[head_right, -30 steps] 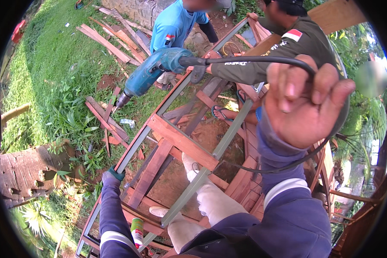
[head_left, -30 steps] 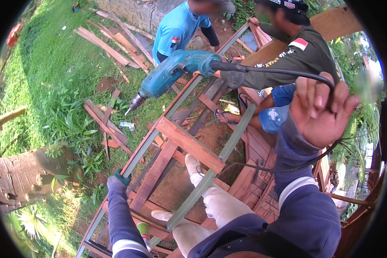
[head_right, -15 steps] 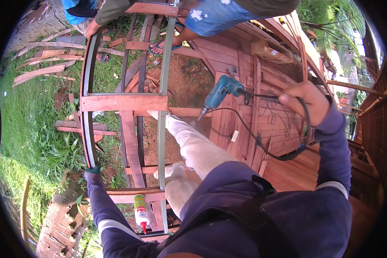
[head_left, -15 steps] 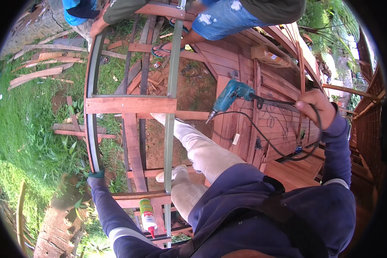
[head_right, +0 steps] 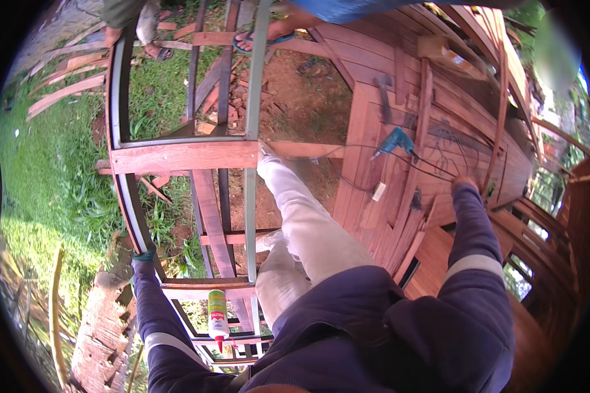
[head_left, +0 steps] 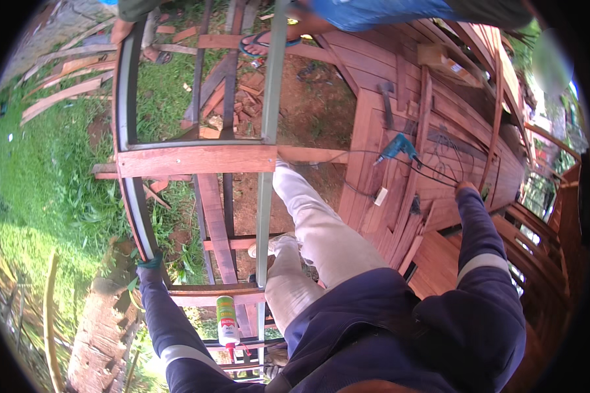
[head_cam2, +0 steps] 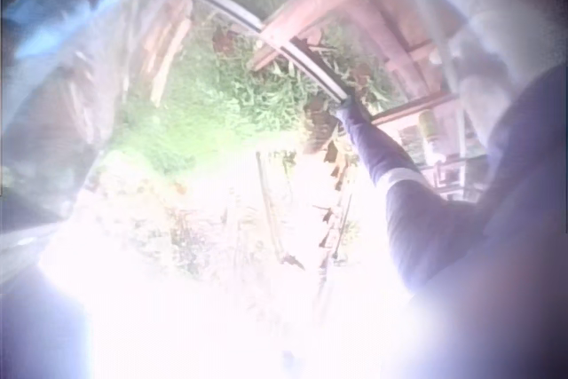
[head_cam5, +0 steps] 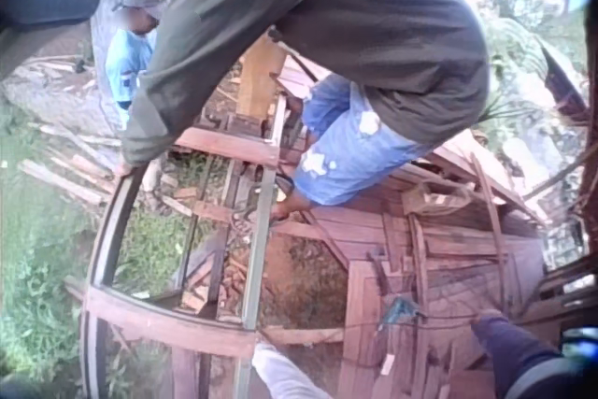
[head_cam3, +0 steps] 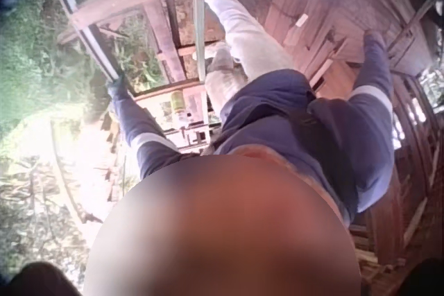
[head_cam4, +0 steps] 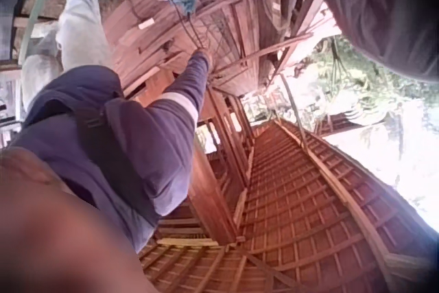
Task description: The person uses a cordless drill to fasten wooden planks onto a wooden frame structure. They position the planks, apply glue, and secure them with screws while other workers assist nearby.
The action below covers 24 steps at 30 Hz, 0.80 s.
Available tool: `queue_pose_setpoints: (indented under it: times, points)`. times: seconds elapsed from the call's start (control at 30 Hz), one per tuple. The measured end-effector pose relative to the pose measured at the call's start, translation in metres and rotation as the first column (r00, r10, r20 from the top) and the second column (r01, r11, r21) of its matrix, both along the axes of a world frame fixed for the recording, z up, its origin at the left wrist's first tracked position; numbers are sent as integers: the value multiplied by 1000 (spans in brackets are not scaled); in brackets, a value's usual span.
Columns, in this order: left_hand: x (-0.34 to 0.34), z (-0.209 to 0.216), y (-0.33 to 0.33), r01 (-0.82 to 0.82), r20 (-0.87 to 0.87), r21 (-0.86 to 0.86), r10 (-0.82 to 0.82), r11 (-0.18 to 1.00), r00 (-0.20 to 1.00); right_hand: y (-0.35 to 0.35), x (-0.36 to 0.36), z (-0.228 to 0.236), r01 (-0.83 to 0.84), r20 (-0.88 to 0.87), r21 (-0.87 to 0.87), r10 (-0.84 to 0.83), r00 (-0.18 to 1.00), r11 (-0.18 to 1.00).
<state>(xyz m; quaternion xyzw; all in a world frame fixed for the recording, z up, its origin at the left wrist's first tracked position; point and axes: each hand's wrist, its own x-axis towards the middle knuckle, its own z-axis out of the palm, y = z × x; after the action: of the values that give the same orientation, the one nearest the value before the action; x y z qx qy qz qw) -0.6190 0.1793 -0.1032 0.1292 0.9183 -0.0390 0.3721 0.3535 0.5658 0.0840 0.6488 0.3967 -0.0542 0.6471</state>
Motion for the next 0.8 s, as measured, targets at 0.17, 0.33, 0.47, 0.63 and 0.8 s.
queue_pose_setpoints:
  times: [0.17, 0.33, 0.47, 0.63, 0.8]
  points:
    - [11, 14, -2, -105, 11, -12, 105, 994, 994, 25, 47, -14, 9, -14, 188, -6, 1000, 982]
    - [18, 11, 4, -10, -21, 58, 11, 998, 1000, 53, -47, -88, -118, -188, 65, 129, 974, 991]
    - [22, 17, 3, -5, 37, 146, 0, 989, 999, 53, -278, -136, -131, -831, 497, 514, 212, 858]
    - [22, 15, 4, -51, 43, 133, 45, 990, 998, 16, -627, -151, 4, -749, 523, 462, -475, 852]
    - [21, 19, 9, -96, 85, 47, 92, 994, 992, -16, -800, -169, -93, -823, 550, 518, -234, 830]
